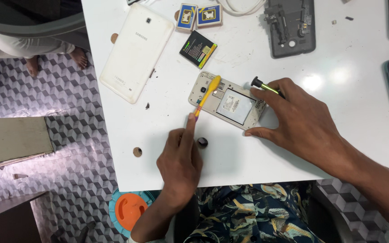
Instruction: The person disassembles a smartphone, removes the back cover and battery, and cleans the internal components with a toothbrush. They then reassemble the phone by placing the battery and back cover back into position.
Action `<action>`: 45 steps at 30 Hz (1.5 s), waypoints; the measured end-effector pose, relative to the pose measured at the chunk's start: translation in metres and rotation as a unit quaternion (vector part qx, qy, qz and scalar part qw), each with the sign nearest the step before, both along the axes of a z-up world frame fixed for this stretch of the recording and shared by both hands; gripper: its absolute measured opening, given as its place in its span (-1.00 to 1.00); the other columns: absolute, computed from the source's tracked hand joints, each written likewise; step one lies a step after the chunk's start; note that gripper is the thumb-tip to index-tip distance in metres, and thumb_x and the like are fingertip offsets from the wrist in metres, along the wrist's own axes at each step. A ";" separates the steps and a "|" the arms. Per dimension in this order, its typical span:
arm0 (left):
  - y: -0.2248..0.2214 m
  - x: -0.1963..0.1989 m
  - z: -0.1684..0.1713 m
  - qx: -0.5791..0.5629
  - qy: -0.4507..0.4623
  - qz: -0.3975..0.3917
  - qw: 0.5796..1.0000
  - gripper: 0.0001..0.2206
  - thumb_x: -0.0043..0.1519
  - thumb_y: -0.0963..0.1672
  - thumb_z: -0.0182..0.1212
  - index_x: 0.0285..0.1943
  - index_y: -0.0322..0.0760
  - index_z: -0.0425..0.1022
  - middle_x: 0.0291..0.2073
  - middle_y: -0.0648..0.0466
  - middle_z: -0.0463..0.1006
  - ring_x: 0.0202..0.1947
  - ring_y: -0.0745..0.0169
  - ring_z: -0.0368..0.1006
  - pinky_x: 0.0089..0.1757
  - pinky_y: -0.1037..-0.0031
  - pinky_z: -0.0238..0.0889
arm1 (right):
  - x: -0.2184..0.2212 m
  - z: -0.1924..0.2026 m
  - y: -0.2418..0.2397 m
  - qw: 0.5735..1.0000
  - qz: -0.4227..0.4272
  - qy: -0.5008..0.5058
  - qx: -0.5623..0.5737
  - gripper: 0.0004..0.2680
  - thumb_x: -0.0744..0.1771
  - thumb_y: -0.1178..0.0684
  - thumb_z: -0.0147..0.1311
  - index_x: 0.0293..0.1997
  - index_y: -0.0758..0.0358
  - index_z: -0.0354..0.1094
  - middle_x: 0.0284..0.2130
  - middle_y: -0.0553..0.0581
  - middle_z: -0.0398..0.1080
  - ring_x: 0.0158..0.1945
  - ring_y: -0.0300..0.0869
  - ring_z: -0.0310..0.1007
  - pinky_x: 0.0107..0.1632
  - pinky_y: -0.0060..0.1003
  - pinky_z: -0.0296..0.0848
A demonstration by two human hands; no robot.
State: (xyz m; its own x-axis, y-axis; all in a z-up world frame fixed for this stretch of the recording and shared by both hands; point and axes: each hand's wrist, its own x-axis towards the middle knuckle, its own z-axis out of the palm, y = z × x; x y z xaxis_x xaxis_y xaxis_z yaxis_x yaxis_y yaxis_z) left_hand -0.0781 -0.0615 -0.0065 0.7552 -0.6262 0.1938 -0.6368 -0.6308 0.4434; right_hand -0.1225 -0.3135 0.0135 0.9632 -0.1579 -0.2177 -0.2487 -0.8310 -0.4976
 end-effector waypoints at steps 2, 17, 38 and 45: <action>-0.004 -0.002 0.000 0.005 0.004 -0.015 1.000 -0.48 0.21 -0.32 0.14 0.43 -0.44 0.31 -0.24 -0.07 0.49 -0.43 0.17 0.49 -0.51 0.38 0.37 | -0.001 -0.001 0.000 1.000 0.001 -0.013 0.010 -0.31 0.08 -0.30 0.42 0.29 0.17 0.33 -0.02 0.24 0.36 -0.26 -0.05 0.50 -0.31 -0.17 0.56; -0.010 -0.006 -0.005 0.013 -0.002 -0.059 0.998 -0.49 0.21 -0.32 0.15 0.42 -0.45 0.32 -0.23 -0.04 0.49 -0.41 0.19 0.49 -0.49 0.42 0.39 | 0.000 -0.006 -0.001 0.998 -0.033 -0.009 0.048 -0.21 0.07 -0.22 0.47 0.39 0.30 0.15 -0.11 0.29 0.32 -0.24 -0.02 0.45 -0.30 -0.10 0.51; 0.003 -0.016 -0.003 0.021 -0.020 -0.116 0.993 -0.57 0.21 -0.32 0.17 0.31 -0.47 0.43 -0.29 -0.04 0.50 -0.46 0.31 0.45 -0.53 0.51 0.38 | -0.003 -0.009 -0.003 0.997 -0.026 -0.041 0.060 -0.39 0.10 -0.18 0.45 0.13 0.37 0.28 -0.11 0.26 0.30 -0.22 -0.04 0.46 -0.26 -0.12 0.53; 0.010 -0.020 0.000 0.044 -0.063 -0.072 0.994 -0.60 0.20 -0.32 0.18 0.26 -0.43 0.48 -0.30 -0.04 0.50 -0.44 0.28 0.50 -0.50 0.47 0.43 | -0.002 -0.010 -0.003 0.997 -0.017 -0.055 0.050 -0.39 0.10 -0.20 0.45 0.11 0.39 0.30 -0.12 0.28 0.30 -0.24 -0.01 0.46 -0.26 -0.11 0.52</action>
